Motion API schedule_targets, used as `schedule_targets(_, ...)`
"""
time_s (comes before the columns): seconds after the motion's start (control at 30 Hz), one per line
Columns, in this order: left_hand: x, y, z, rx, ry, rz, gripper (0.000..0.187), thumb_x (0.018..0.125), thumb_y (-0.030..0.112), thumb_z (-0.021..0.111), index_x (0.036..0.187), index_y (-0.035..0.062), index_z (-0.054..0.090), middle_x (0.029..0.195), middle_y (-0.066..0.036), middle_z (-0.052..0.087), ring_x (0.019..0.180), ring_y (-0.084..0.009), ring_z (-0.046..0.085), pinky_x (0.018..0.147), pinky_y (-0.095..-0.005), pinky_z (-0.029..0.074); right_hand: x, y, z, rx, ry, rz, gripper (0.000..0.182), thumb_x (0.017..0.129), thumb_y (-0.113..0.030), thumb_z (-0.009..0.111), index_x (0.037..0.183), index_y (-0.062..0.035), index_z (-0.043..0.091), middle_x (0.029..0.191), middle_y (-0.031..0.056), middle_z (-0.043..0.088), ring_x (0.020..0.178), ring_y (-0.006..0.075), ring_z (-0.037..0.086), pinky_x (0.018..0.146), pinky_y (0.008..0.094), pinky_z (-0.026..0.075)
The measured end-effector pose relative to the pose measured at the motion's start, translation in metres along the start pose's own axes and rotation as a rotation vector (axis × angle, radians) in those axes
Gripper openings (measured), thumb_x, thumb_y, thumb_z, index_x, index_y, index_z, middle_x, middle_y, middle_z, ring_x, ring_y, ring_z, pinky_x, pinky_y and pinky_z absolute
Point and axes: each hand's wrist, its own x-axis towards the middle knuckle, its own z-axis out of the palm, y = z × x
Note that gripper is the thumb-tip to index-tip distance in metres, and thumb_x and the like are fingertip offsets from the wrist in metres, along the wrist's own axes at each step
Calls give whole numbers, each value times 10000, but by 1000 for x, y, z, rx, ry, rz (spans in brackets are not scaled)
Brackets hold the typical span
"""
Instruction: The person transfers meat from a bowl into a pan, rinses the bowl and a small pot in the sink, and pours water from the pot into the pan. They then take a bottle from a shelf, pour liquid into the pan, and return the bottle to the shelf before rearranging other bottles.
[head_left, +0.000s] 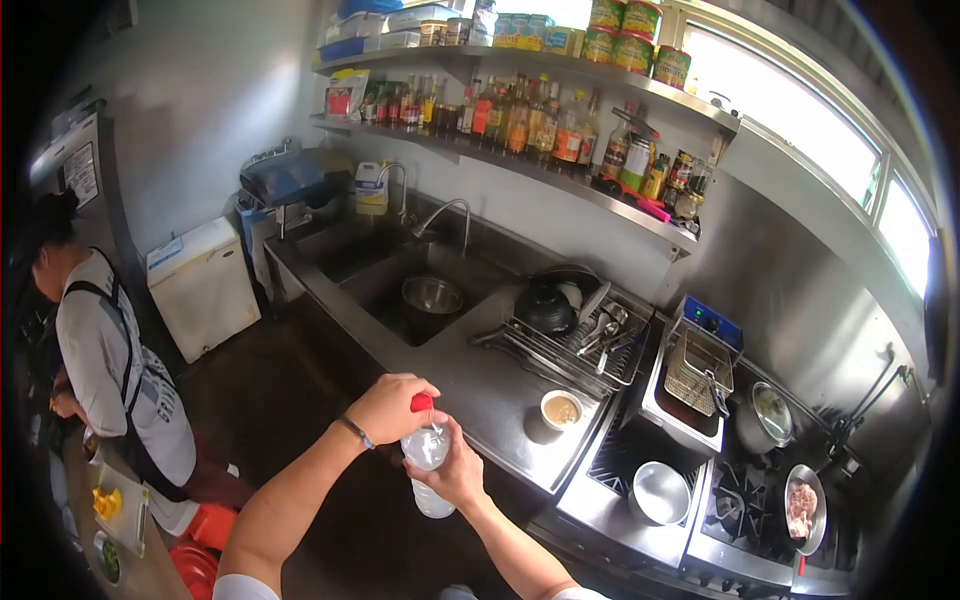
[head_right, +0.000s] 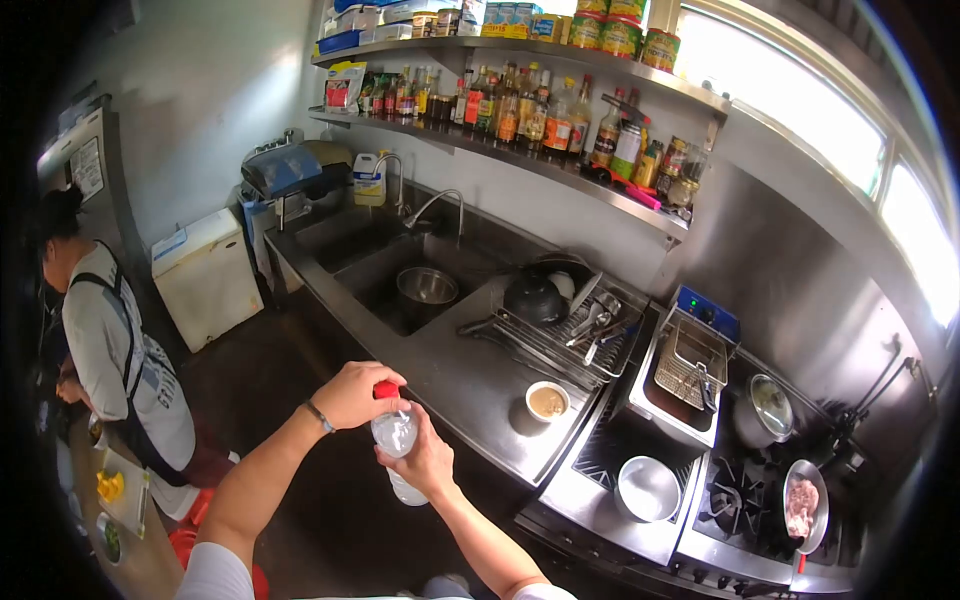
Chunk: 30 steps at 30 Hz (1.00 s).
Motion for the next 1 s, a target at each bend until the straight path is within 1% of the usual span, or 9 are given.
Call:
schedule_targets(0.07,9,-15,-12,94,138,-177,326,724,275,734,927,30,661,956,-147,640,890,-282,612,806,-348,482,23,-8,10,-61,13,-7,921,596,-392,790,1319,-81,311,1143,141,575,972,326,607,777,404,506)
schedule_targets(0.23,46,-54,-47,-29,185,80,391,714,204,738,1057,43,644,856,-141,656,784,-261,635,733,-332,505,87,-2,13,-47,5,-88,936,573,-401,808,1299,-71,318,1037,190,614,941,366,607,792,426,491)
schedule_targets(0.47,136,-121,-85,-222,14,112,515,739,77,718,1221,57,538,974,-126,668,898,-185,648,820,-300,496,201,20,19,66,-37,-135,895,578,-353,807,1301,-94,347,1066,187,610,995,346,599,851,411,475)
schedule_targets(0.6,188,-151,-108,-383,159,239,850,782,191,706,1431,90,166,1200,-190,566,1168,-277,514,990,-360,377,287,29,-2,-40,156,-335,949,563,-361,816,1326,-102,314,1040,200,617,947,373,609,804,435,494)
schedule_targets(0.67,196,-167,-111,-346,258,290,984,764,284,728,1456,121,48,1394,-196,366,1302,-287,347,1054,-419,280,336,24,-40,56,279,-267,933,542,-290,840,1300,-102,330,1017,202,624,936,369,622,806,426,504)
schedule_targets(0.73,194,-200,-98,-223,340,179,856,788,304,697,1412,8,191,1425,-203,302,1321,-348,297,1070,-413,263,380,4,-90,77,439,-277,948,553,-283,847,1308,-79,310,1000,209,630,928,348,632,808,413,510)
schedule_targets(0.83,171,-292,-41,26,392,68,646,749,238,714,1290,52,414,1361,-183,388,1306,-382,288,1060,-440,286,457,-10,-165,-268,859,-434,987,566,-343,842,1335,-112,269,990,208,629,919,370,622,798,450,493)
schedule_targets(0.87,161,-326,-19,24,402,0,617,730,219,719,1261,63,445,1333,-176,400,1297,-392,287,1054,-460,288,474,-25,-185,-269,902,-247,952,579,-372,828,1307,-131,266,993,221,619,911,387,613,793,459,483)
schedule_targets(1.0,119,-455,61,34,437,-196,562,719,182,710,1195,43,446,1294,-191,384,1277,-441,261,1048,-507,269,560,-24,-246,-446,1060,-95,908,614,-475,773,1273,-116,261,1032,260,590,969,408,581,812,472,443)
